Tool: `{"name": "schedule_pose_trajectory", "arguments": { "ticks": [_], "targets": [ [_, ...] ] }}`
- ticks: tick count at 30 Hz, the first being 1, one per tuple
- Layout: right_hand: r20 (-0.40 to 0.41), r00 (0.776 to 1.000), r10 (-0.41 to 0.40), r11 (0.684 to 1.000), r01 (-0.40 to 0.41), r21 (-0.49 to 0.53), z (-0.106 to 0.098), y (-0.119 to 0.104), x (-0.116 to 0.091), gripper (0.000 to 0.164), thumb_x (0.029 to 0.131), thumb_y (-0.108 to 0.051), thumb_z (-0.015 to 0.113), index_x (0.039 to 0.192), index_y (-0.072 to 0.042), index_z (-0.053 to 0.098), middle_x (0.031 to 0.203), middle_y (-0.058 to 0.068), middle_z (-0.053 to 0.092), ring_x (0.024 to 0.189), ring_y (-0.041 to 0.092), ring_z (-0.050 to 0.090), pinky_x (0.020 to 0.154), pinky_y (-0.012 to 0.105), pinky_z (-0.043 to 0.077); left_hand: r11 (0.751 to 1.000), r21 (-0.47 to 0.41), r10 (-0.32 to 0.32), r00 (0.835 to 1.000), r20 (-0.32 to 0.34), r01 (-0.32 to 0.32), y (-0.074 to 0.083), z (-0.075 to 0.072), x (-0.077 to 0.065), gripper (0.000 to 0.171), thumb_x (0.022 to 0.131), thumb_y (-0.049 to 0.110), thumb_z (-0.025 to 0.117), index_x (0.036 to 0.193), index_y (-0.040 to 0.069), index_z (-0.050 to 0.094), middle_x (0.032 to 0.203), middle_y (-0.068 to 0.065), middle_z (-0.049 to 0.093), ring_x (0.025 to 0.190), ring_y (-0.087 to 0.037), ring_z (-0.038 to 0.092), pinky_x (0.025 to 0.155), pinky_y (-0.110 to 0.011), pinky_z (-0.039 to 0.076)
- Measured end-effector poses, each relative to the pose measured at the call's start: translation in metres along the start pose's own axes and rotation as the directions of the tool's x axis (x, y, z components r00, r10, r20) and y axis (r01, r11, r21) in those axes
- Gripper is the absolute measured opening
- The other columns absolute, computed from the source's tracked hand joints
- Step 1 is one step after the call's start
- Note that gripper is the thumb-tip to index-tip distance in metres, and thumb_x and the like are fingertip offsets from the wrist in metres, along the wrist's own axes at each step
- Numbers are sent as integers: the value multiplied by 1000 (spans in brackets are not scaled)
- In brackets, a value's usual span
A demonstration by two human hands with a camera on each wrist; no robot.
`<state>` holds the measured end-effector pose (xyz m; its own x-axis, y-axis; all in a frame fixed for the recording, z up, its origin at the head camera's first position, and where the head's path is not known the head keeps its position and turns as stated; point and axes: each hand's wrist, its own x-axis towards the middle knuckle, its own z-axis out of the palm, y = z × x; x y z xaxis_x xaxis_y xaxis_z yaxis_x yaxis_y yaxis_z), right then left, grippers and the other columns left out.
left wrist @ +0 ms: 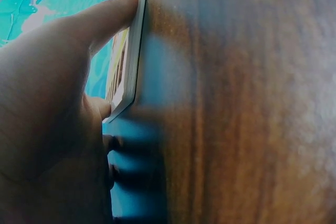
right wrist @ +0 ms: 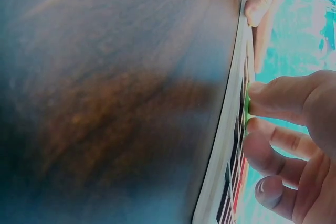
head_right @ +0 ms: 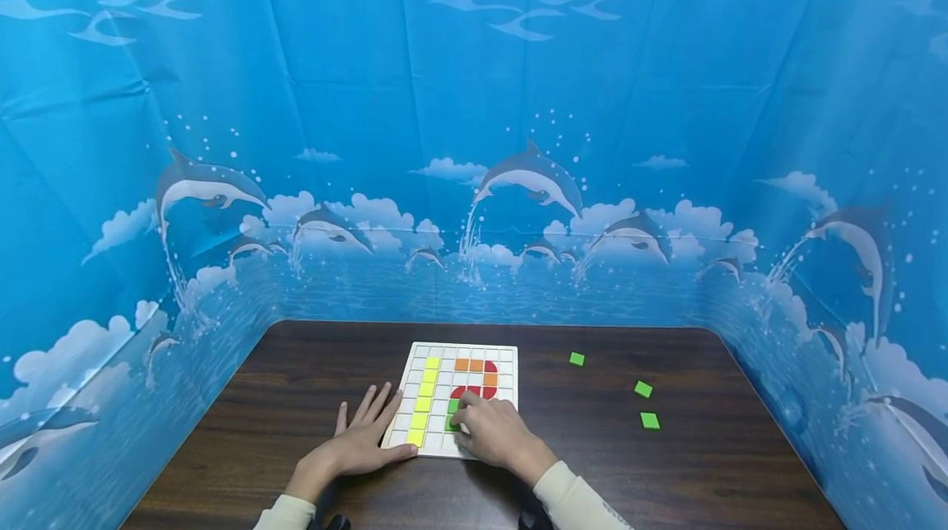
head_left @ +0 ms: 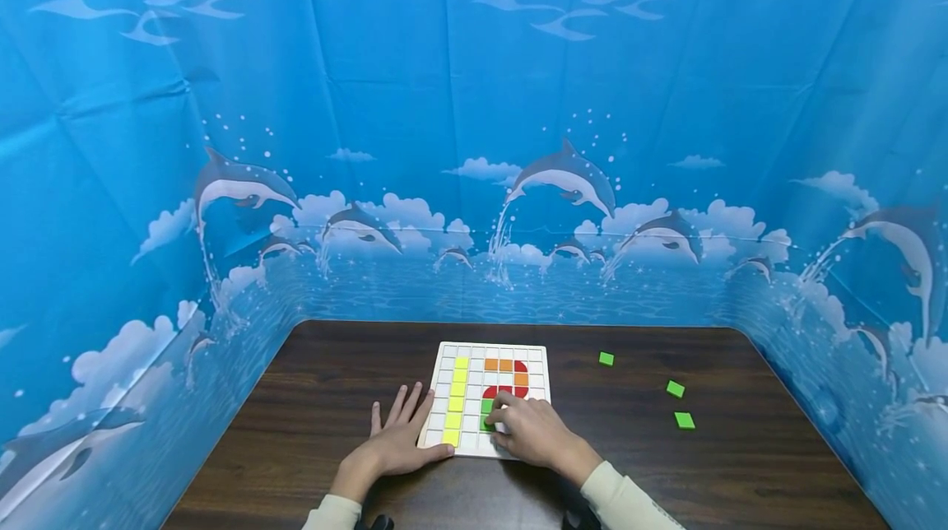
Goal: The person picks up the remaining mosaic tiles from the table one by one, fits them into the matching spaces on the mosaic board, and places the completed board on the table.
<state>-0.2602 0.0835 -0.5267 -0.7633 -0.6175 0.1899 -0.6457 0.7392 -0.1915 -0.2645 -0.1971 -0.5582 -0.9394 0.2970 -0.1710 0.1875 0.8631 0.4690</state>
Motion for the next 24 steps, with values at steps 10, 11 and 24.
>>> {"name": "schedule_pose_trajectory", "arguments": {
  "ticks": [10, 11, 24],
  "targets": [
    [-12, 1000, 5, 1000, -5, 7, 1, 0, -3, 19, 96, -30, 81, 114, -24, 84, 117, -4, 74, 81, 7, 68, 67, 26, 54, 1000, 10, -11, 1000, 14, 10, 9, -7, -7, 110, 89, 75, 68, 171, 16, 25, 180, -15, 13, 167, -43, 4, 123, -81, -6],
    [-15, 1000, 7, 1000, -7, 11, 1, 1, -3, 19, 96, -30, 80, 114, -24, 84, 117, -4, 75, 81, 7, 68, 67, 26, 54, 1000, 17, -13, 1000, 16, 13, 9, -7, -7, 110, 90, 75, 68, 172, 16, 25, 180, -14, 13, 167, -42, 4, 123, -80, -6],
    [-149, 988, 37, 999, -41, -24, -13, 18, -10, 12, 92, -23, 84, 104, -22, 84, 100, -7, 78, 68, 0, 58, 53, 17, 37, 997, -51, 56, 998, -26, -57, -1, 0, -3, 114, 87, 84, 62, 173, 21, 21, 181, -16, 9, 166, -45, -2, 118, -83, -15]
  ]
}}
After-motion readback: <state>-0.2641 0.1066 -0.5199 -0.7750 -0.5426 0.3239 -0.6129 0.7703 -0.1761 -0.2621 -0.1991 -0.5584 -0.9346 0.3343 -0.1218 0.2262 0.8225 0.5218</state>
